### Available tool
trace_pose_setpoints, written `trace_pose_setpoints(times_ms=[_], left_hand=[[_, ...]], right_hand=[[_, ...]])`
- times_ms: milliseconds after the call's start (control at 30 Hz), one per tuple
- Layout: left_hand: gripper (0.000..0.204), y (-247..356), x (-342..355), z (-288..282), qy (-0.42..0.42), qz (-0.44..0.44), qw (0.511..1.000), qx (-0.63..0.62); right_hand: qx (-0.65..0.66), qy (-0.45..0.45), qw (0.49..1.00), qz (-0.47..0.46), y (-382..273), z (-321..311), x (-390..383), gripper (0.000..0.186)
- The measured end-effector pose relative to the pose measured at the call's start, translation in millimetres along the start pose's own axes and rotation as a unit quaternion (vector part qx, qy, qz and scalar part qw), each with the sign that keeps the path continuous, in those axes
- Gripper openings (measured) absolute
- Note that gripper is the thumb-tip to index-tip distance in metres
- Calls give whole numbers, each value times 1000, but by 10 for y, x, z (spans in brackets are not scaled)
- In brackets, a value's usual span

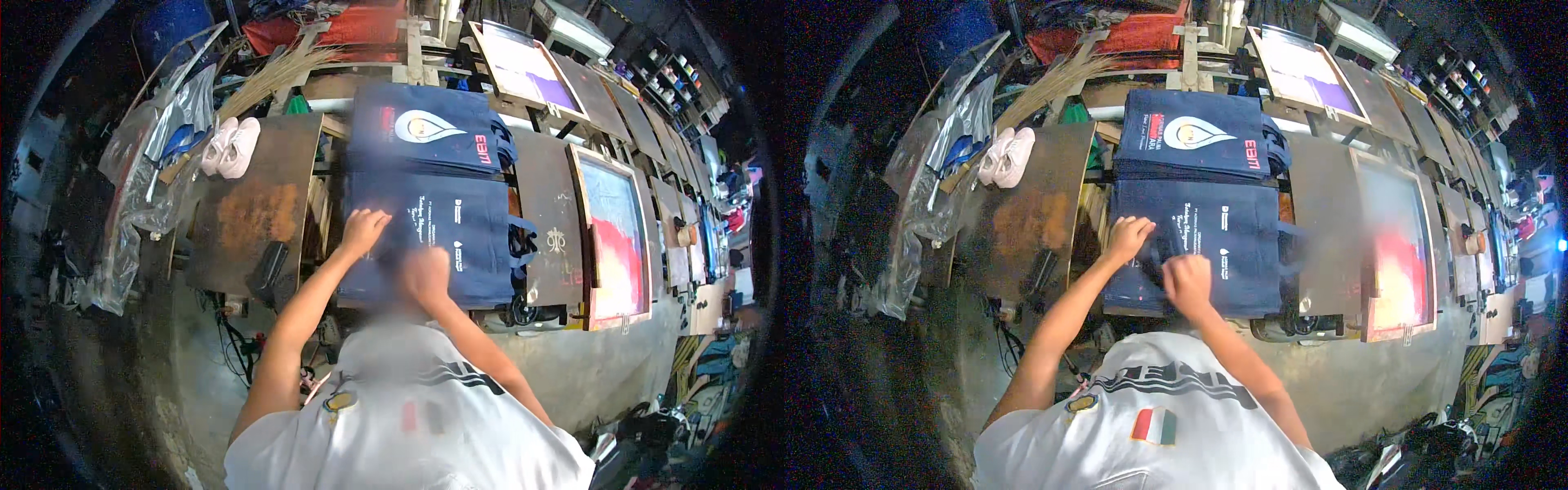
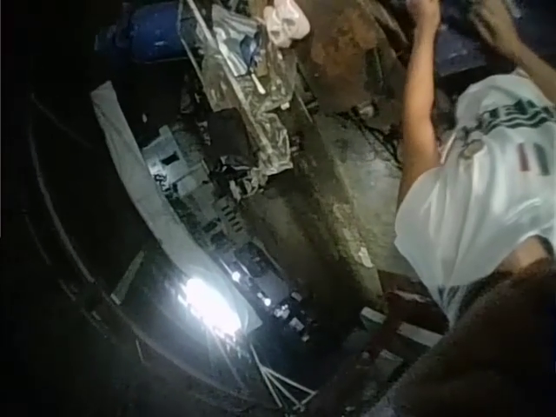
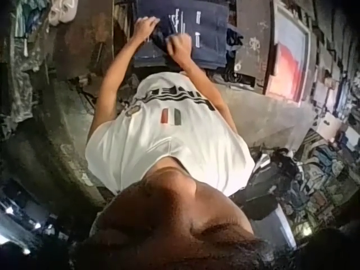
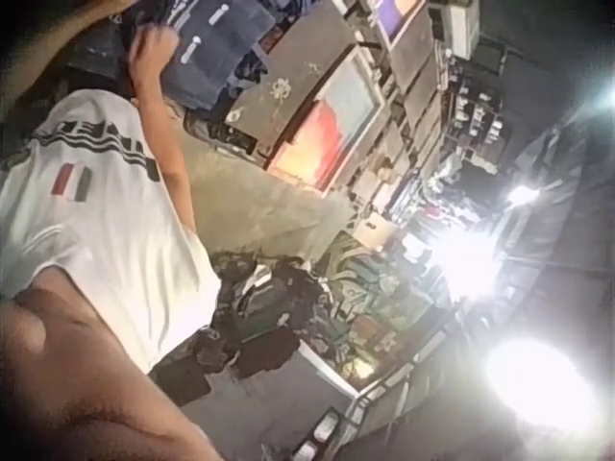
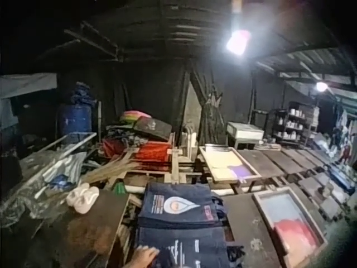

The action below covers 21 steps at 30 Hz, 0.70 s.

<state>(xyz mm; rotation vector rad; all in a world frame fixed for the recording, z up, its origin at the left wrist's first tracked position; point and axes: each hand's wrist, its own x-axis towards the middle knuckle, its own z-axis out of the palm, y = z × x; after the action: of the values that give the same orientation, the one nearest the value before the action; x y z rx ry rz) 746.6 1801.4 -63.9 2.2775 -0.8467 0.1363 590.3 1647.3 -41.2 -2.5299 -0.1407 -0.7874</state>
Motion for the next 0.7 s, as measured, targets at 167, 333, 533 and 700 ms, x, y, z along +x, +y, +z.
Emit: trace_pose_setpoints(times_ms=[167,333,533,700], left_hand=[[47,-66,87,141,14,-37,998,49],[50,-110,96,178,-16,-48,997,63],[50,-161,98,48,-60,-37,997,19],[48,-115,100,-89,-105,-50,989,-89]], right_hand=[[-48,-194,977,-75,-366,-47,54,38],[-91,-263,957,-82,-336,47,0,32],[-94,-266,954,-107,-287,153,-76,29],[-71,-302,945,-105,-332,12,-1,35]])
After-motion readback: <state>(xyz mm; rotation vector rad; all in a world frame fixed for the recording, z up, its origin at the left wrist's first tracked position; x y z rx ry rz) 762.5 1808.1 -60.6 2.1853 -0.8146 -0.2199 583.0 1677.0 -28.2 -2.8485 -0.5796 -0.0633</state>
